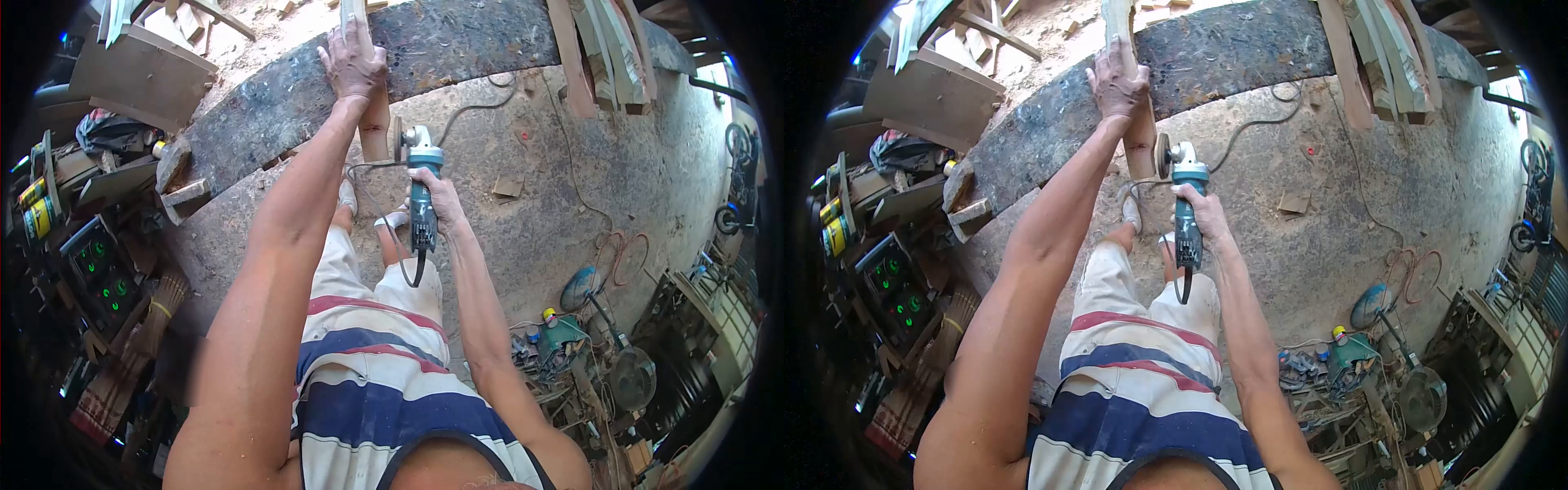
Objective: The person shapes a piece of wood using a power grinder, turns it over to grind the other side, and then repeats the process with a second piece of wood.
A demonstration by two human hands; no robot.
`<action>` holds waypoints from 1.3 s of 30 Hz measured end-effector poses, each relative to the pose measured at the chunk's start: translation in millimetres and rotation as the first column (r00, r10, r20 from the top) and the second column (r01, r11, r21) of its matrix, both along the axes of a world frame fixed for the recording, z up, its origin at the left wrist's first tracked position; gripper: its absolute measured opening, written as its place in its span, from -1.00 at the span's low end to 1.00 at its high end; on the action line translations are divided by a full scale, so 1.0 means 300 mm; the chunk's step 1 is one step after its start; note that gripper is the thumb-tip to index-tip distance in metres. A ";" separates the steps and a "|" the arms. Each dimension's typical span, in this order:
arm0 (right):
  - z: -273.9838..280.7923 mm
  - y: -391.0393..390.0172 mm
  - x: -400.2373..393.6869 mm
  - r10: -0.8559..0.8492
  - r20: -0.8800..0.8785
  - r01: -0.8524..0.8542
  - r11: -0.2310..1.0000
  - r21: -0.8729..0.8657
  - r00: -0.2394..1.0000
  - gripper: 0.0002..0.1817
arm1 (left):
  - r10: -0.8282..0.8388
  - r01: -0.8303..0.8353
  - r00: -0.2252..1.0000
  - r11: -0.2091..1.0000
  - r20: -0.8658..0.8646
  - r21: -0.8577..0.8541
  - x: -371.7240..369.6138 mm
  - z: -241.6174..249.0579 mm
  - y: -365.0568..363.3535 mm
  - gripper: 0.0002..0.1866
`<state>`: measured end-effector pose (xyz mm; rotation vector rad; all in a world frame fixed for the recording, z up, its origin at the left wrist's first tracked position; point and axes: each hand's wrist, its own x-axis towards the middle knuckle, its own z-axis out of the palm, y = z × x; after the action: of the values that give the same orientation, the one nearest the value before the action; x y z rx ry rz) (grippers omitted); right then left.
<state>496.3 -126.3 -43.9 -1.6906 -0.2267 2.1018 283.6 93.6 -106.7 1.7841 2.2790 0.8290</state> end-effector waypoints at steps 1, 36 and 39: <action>0.010 0.001 -0.004 0.011 0.002 -0.011 1.000 0.004 1.000 -0.55 | -0.001 0.001 1.000 1.000 -0.001 -0.003 0.001 0.000 -0.001 -0.04; -0.157 0.052 0.006 0.141 0.072 -0.146 0.987 0.070 0.987 -0.40 | -0.068 0.069 0.998 0.994 0.015 -0.083 0.001 0.042 -0.004 -0.07; -0.111 0.078 0.015 0.149 0.050 -0.153 0.986 0.073 0.988 -0.40 | -0.068 0.069 0.998 0.995 0.018 -0.073 0.003 0.042 0.003 -0.07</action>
<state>500.7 -102.9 -77.2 -1.7245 -0.4565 2.1344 284.4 94.4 -94.1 1.8067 2.1954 0.7354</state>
